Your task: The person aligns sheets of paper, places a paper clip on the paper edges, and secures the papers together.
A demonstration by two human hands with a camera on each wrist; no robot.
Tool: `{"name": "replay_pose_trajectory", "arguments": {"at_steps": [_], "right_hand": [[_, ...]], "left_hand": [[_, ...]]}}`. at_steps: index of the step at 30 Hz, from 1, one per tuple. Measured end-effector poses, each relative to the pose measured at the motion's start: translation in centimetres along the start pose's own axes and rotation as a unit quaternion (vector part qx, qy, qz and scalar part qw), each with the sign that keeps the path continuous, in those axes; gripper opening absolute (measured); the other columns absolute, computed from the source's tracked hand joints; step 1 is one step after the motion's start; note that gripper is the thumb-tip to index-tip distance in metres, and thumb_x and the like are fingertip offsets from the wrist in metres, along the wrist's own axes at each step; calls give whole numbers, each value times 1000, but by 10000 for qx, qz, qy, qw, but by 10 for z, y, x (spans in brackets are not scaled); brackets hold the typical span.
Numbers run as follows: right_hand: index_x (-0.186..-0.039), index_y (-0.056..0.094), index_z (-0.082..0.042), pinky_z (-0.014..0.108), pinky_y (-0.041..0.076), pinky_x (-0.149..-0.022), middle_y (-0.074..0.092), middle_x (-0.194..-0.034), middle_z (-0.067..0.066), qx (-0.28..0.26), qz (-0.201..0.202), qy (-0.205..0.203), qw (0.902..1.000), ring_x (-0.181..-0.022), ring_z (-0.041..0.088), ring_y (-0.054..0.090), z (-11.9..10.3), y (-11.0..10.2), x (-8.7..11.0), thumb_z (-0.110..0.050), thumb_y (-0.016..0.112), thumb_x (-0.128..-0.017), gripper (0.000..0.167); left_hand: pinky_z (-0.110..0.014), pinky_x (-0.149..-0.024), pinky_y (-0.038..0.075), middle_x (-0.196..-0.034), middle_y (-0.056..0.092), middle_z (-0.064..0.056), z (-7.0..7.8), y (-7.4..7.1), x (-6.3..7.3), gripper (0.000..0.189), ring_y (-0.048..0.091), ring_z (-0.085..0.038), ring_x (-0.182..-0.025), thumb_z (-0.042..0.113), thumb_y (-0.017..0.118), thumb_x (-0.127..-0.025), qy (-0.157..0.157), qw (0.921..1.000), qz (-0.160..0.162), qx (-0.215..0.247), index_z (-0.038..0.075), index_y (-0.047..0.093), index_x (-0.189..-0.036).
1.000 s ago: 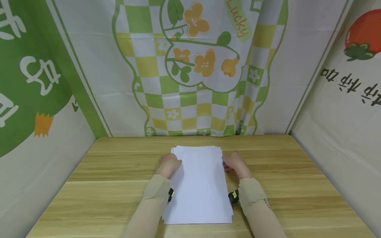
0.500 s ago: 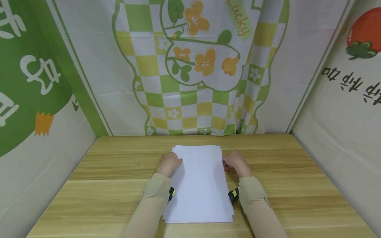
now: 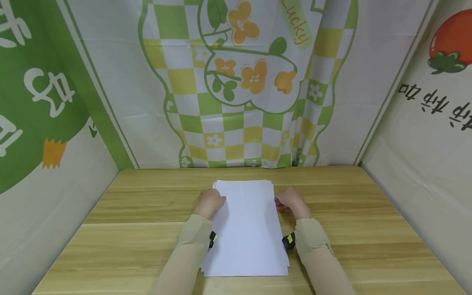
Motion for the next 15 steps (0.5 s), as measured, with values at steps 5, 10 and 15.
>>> {"name": "replay_pose_trajectory", "arguments": {"at_steps": [5,10,15], "right_hand": [[-94,68,4,31,54,-63,69,-77,11,-4,6,1,10000,-64,16,67,1,0,-2,-20,54,-91,27],[-92,68,3,32,54,-63,69,-76,11,28,14,-52,10000,-63,16,67,0,0,-2,-19,54,-91,27],[-94,68,4,31,54,-61,69,-75,11,52,3,-49,10000,-63,16,67,0,1,-2,-19,53,-91,28]], "left_hand": [[-52,-85,43,-114,50,-36,-1,0,1,42,48,-45,-104,24,53,-92,-58,10000,-10,70,-15,61,-104],[-50,-83,44,-110,50,-35,1,-3,5,44,48,-44,-101,27,52,-93,4,10000,-32,49,-15,61,-104],[-50,-84,44,-109,52,-34,2,-3,6,46,49,-43,-101,29,52,-93,89,10000,6,-20,-14,61,-106]]}}
Point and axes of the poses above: each hand's wrist, its own x-axis away from the middle knuckle, its own y-axis out of the palm, z = x × y, the point moved 10 cm from there along -x, towards the middle knuckle
